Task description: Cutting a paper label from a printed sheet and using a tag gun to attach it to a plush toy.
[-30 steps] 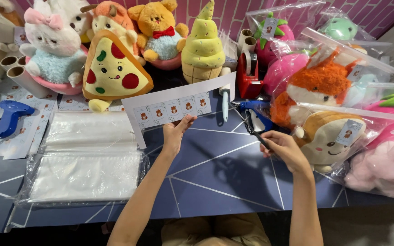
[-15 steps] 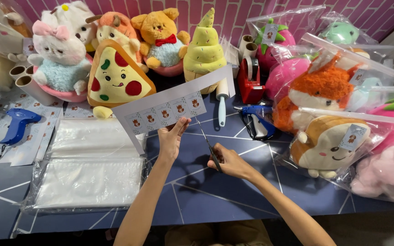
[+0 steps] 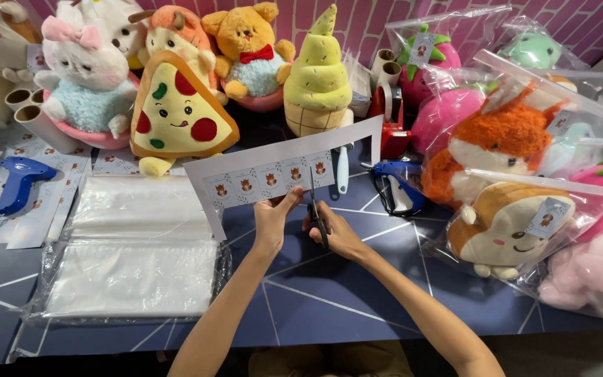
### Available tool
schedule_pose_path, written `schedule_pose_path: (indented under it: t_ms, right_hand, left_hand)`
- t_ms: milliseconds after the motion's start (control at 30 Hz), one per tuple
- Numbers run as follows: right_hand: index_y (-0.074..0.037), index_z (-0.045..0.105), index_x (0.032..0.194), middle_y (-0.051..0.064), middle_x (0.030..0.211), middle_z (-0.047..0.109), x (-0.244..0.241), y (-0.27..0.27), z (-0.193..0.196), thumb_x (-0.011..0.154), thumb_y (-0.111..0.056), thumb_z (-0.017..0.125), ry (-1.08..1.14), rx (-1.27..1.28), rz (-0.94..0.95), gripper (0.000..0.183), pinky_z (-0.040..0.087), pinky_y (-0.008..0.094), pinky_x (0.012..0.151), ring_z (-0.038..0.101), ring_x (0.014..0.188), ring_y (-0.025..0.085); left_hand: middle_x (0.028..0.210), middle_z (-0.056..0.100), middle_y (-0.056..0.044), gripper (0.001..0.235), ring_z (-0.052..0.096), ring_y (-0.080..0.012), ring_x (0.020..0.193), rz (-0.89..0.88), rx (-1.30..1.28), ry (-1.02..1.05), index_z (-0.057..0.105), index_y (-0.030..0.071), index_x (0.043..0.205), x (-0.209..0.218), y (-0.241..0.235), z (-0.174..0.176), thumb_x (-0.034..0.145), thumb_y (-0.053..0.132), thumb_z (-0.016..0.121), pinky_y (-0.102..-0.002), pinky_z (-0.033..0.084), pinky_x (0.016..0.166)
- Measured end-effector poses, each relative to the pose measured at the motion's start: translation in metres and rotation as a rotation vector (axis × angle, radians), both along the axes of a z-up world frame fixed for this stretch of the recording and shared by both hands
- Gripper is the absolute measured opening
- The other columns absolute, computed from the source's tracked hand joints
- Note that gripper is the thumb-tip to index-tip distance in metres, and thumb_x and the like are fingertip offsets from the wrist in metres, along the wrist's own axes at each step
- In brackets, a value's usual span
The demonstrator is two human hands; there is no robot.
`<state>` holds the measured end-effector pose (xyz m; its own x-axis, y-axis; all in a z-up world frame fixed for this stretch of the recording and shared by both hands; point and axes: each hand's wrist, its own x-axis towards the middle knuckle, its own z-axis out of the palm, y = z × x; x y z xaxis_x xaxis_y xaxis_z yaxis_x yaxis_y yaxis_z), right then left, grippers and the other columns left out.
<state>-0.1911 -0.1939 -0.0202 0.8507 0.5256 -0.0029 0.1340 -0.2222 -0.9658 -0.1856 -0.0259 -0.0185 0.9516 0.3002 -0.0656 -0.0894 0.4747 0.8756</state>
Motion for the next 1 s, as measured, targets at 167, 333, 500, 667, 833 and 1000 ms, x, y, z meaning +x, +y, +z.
schedule_pose_path:
  t_ms: [167,333,500,667,833,1000]
  right_hand:
    - [-0.014,0.057,0.111,0.010,0.088,0.071,0.002,0.000,0.002,0.076,-0.078,0.070,0.009,0.013,0.028,0.074,0.051,0.036,0.067,0.067,0.073,0.020]
    - [-0.015,0.055,0.111,0.010,0.088,0.070,-0.002,0.001,0.015,0.075,-0.082,0.065,0.000,0.005,0.063,0.077,0.049,0.038,0.068,0.065,0.074,0.021]
    - [-0.016,0.054,0.112,0.010,0.090,0.071,0.000,0.000,0.009,0.077,-0.082,0.063,-0.005,0.017,0.071,0.075,0.049,0.037,0.068,0.065,0.075,0.021]
    - [-0.018,0.054,0.113,0.008,0.085,0.070,0.001,0.000,0.007,0.076,-0.083,0.063,-0.018,0.032,0.082,0.075,0.046,0.035,0.062,0.060,0.066,0.019]
    - [-0.017,0.053,0.112,0.007,0.081,0.068,-0.001,0.001,0.010,0.077,-0.082,0.062,-0.003,0.051,0.090,0.075,0.045,0.033,0.058,0.057,0.061,0.018]
    - [-0.018,0.054,0.115,0.010,0.084,0.069,0.001,0.000,0.009,0.074,-0.083,0.064,-0.022,0.026,0.078,0.078,0.045,0.035,0.061,0.059,0.065,0.021]
  left_hand:
    - [0.095,0.077,-0.016,0.034,0.074,-0.0170,0.086,0.002,0.063,0.031,0.073,-0.004,0.109,0.001,0.000,-0.005,0.081,0.010,0.087,-0.031,0.064,0.079]
    - [0.096,0.077,-0.016,0.039,0.075,-0.0187,0.087,0.017,0.060,0.031,0.071,-0.006,0.113,0.001,-0.001,-0.009,0.081,0.010,0.087,-0.033,0.065,0.080]
    - [0.096,0.077,-0.017,0.042,0.075,-0.0197,0.087,0.022,0.071,0.023,0.070,-0.006,0.114,0.004,-0.001,-0.020,0.080,0.011,0.088,-0.034,0.064,0.081]
    - [0.096,0.076,-0.017,0.044,0.075,-0.0202,0.086,0.030,0.086,0.044,0.070,-0.007,0.114,0.001,-0.002,-0.010,0.080,0.013,0.089,-0.034,0.065,0.079]
    - [0.097,0.076,-0.020,0.042,0.075,-0.0219,0.087,0.034,0.103,0.056,0.070,-0.008,0.113,0.001,-0.002,-0.019,0.080,0.012,0.088,-0.035,0.065,0.080]
    - [0.099,0.075,-0.016,0.045,0.074,-0.0227,0.088,0.007,-0.002,0.033,0.069,-0.005,0.118,0.001,-0.006,-0.012,0.081,0.011,0.087,-0.041,0.065,0.082]
